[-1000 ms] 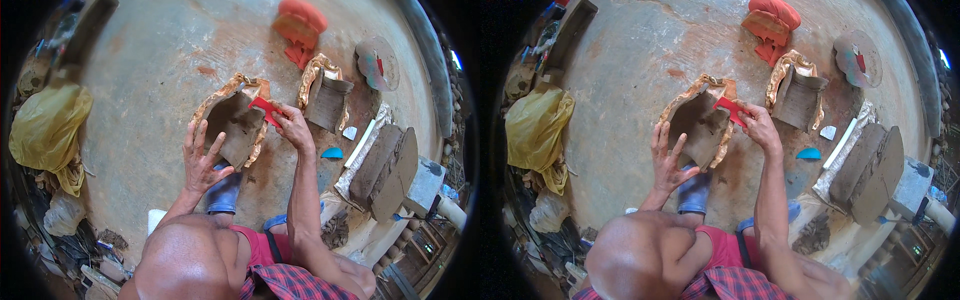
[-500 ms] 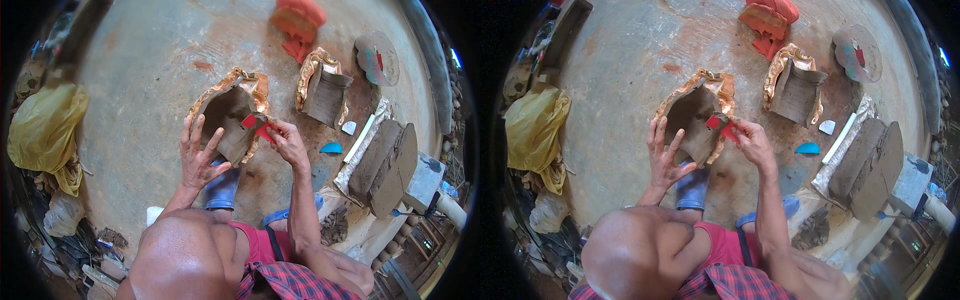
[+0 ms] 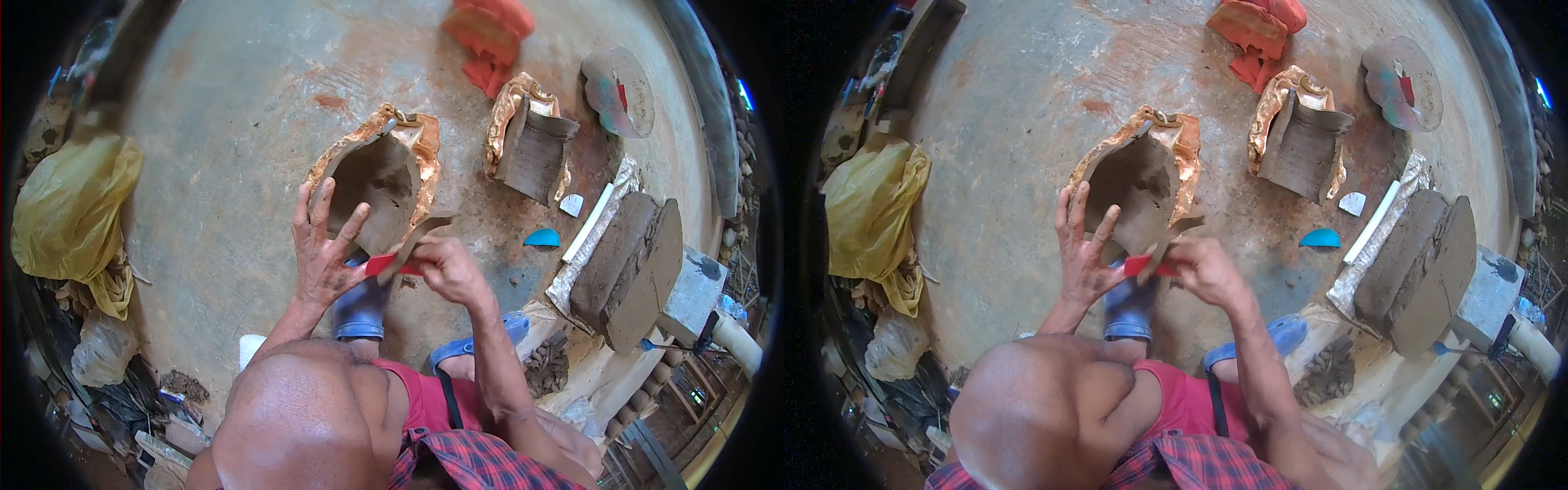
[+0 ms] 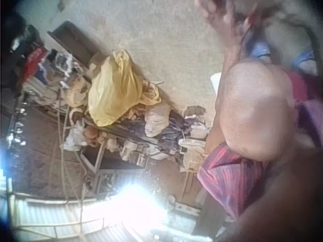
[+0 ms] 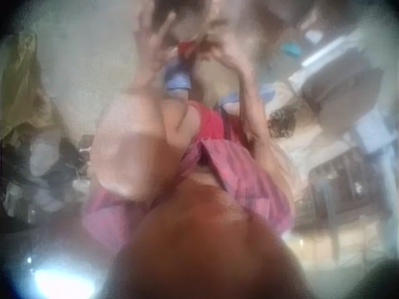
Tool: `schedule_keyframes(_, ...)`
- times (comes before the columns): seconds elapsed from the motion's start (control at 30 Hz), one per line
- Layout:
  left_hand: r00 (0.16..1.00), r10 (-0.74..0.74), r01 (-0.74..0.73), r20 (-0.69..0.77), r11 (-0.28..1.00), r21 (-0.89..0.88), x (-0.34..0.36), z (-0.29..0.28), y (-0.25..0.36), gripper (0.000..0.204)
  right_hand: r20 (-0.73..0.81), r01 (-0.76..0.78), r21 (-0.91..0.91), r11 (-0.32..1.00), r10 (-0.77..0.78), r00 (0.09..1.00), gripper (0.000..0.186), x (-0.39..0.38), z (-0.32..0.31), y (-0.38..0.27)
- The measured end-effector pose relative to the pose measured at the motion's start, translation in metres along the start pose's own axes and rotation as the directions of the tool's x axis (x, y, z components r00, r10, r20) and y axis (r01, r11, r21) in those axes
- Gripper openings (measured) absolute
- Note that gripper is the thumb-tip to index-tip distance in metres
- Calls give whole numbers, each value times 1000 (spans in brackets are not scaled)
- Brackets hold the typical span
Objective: The person cleans a two-part mask mold with a cloth, cuts a slab of clay from a larger block, and presses the clay into the mold sections to form a mask.
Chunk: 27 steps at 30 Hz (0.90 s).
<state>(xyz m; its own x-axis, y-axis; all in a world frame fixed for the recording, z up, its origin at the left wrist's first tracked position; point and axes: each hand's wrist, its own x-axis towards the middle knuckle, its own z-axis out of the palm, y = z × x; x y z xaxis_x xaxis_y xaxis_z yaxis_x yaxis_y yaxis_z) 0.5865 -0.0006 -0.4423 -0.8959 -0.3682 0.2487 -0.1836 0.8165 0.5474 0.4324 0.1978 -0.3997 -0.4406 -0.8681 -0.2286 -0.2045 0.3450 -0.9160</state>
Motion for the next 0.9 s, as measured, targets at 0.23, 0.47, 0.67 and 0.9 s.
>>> schedule_keyframes(0.23,990,24,-23,139,1000,-10,8,-49,14,102,139,-50,-94,994,63,988,24,-10,-5,-46)
schedule_keyframes(0.47,764,473,174,438,503,-846,29,-65,5,90,377,-65,-71,995,88,922,14,12,-19,-92)
schedule_keyframes(0.67,719,47,690,693,-169,-704,-21,-43,8,69,181,-133,-64,989,142,973,17,15,-69,-106)
schedule_keyframes(0.9,858,-349,284,376,-286,-915,17,-77,-18,43,-502,-207,453,867,440,744,32,96,-37,-18)
